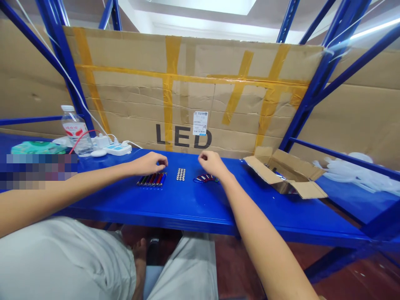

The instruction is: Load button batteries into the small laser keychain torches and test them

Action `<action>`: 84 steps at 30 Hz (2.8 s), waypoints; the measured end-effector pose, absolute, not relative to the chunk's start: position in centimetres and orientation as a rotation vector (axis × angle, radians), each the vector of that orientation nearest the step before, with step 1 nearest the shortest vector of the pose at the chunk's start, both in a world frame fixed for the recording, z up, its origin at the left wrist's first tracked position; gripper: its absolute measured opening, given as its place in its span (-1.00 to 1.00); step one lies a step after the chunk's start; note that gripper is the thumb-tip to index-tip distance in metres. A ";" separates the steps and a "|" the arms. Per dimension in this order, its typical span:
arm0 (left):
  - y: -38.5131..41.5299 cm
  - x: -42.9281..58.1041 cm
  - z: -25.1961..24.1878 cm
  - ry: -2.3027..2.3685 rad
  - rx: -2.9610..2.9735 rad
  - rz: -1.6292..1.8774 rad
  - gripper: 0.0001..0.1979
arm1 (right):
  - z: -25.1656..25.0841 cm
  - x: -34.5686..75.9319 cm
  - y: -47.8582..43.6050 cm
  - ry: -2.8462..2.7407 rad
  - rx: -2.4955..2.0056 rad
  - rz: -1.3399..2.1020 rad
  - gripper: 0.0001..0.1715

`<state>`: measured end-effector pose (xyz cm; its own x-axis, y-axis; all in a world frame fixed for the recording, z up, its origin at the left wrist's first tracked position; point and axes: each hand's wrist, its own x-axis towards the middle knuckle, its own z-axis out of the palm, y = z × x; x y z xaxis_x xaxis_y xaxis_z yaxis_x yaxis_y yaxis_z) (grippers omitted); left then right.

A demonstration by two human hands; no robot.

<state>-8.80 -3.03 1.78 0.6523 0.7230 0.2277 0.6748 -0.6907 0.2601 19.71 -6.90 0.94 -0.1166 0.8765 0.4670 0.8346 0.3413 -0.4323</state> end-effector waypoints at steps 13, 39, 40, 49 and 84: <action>-2.0 -8.2 1.2 1.152 2.568 0.320 -0.79 | -1.0 11.3 -9.4 -2.512 -0.918 0.028 -0.74; -1.3 -6.9 1.7 1.299 2.663 0.592 -0.83 | 0.2 10.7 -11.9 -2.602 -1.004 0.249 -0.73; -1.6 -6.9 1.8 1.263 2.698 0.617 -0.83 | 0.1 10.6 -12.0 -2.599 -1.057 0.216 -0.67; -3.6 -7.7 1.5 1.125 3.280 0.358 -0.80 | -1.0 9.3 -11.4 -2.448 -1.295 0.083 -0.61; -6.6 -3.3 -0.1 1.118 3.224 0.504 -0.67 | 1.4 18.1 -9.3 -2.118 -1.279 0.303 -0.84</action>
